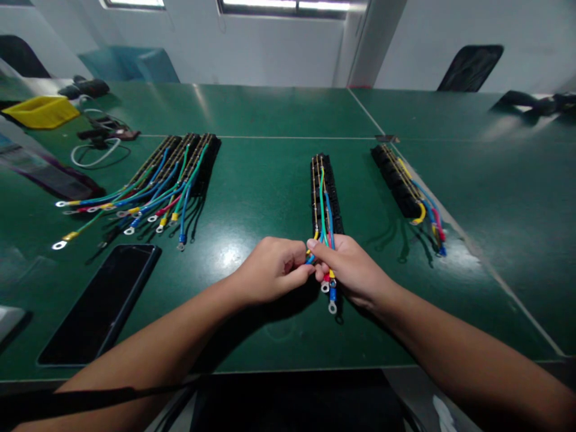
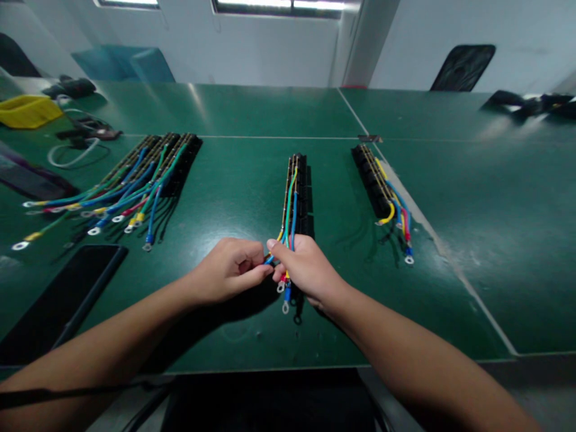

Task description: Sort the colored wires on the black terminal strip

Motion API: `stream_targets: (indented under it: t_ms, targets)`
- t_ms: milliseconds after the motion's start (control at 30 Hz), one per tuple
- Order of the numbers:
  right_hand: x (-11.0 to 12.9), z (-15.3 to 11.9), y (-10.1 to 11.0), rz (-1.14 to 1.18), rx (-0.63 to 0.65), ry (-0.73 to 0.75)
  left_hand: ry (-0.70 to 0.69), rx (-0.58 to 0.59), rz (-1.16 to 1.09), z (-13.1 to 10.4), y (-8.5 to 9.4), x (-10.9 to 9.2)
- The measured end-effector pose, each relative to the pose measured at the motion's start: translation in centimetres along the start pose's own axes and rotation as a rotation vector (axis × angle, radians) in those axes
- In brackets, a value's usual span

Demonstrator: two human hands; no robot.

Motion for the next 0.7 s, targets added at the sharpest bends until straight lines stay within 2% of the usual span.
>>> stream_targets:
  t_ms: [233, 467, 700]
  targets:
    - [-0.11, -0.06, -0.17, 0.039, 0.027, -0.027, -0.008, 0.038, -0.049, -0.01, -0.07, -0.32]
    - [-0.03, 0.05, -0.1, 0.019, 0.013, -0.006, -0.012, -0.009, -0.055, 0.08, 0.15, -0.25]
    - [-0.18, -0.02, -0.22, 0.027, 0.056, -0.027, 0.023, 0.036, -0.099, -0.03, -0.01, -0.24]
Point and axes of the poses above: each hand's wrist, its own z-axis towards the middle knuckle, its own y-axis out of the back of the hand, x = y × z, the point moved 7 cm from there along z, towards the middle knuckle, and after that the axes turned 13 degrees about -x, right-handed, at the moved point
